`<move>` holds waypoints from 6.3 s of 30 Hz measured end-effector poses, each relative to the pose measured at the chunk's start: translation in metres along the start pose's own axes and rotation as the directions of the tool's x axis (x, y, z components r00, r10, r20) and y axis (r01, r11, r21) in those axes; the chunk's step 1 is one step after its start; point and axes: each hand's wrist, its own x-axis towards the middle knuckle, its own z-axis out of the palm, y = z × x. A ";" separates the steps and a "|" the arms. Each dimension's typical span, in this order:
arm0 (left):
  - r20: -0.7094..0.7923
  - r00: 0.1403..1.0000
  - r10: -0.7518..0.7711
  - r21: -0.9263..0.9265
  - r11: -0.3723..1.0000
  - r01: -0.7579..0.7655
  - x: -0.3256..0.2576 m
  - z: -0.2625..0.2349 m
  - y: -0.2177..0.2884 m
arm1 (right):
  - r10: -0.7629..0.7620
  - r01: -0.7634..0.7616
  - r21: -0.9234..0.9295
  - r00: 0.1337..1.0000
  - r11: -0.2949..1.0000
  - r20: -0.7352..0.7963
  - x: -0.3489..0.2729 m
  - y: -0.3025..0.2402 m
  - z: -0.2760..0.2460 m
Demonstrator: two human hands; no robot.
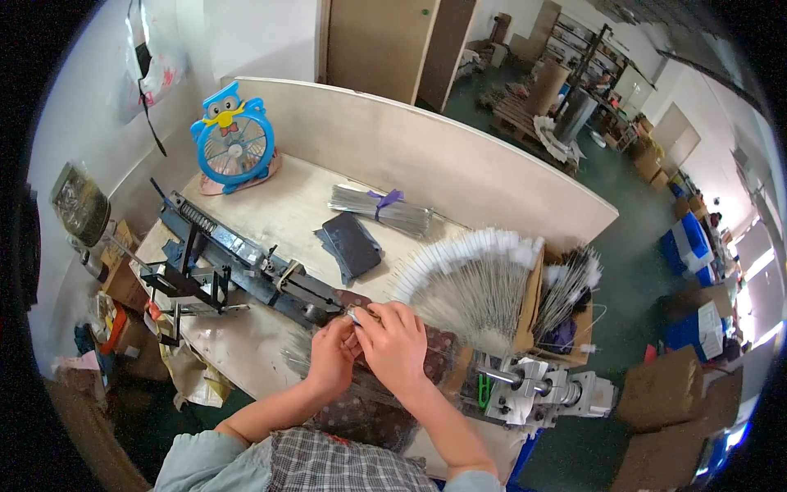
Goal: Assembling small industrial brushes by inserting bristles into a mechanical holder and securing them.
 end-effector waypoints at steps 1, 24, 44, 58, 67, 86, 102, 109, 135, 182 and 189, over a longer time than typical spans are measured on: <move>0.003 1.000 0.025 -0.012 1.000 -0.025 0.000 0.000 0.000 | -0.033 0.033 0.012 0.999 0.999 -0.010 -0.002 0.002 0.002; -0.011 1.000 -0.023 0.003 1.000 0.023 -0.002 0.004 0.007 | -0.042 0.036 0.091 0.997 0.995 0.061 -0.002 0.011 -0.004; -0.001 1.000 0.019 0.037 0.999 -0.019 0.000 0.002 0.002 | -0.071 0.071 -0.006 0.996 0.997 -0.056 -0.010 0.015 -0.003; 0.014 1.000 0.001 -0.091 0.996 0.001 0.001 -0.006 0.000 | 0.001 0.002 0.039 0.997 0.999 -0.075 -0.006 0.000 0.010; 0.055 0.998 -0.008 -0.082 0.997 0.012 0.008 -0.014 -0.008 | -0.026 0.022 -0.050 0.996 0.999 -0.084 -0.005 0.002 0.007; 0.021 0.999 -0.036 0.041 0.999 0.035 -0.008 -0.003 0.004 | 0.005 -0.002 -0.061 0.999 0.998 0.046 -0.027 0.011 -0.027; -0.069 0.997 -0.014 0.467 0.883 0.045 -0.030 -0.076 0.047 | 0.238 -0.238 -0.051 0.881 0.970 0.408 -0.135 0.049 -0.032; -0.407 0.908 0.099 -0.288 0.930 -0.230 -0.031 -0.369 0.169 | 0.183 -0.141 -0.118 0.805 0.983 0.564 -0.120 0.042 -0.041; -0.104 0.911 -0.399 0.042 0.914 0.405 -0.045 0.040 0.012 | 0.269 -0.192 -0.216 0.865 0.957 0.423 -0.129 0.047 -0.050; -0.148 0.875 -0.462 -0.131 0.886 0.446 0.001 -0.092 0.055 | -0.054 -0.001 0.190 0.957 0.982 0.286 0.030 0.017 0.020; -0.052 0.995 0.083 0.689 0.724 -0.024 0.004 -0.054 0.046 | -0.023 -0.024 0.151 0.954 0.988 0.299 0.034 0.008 0.030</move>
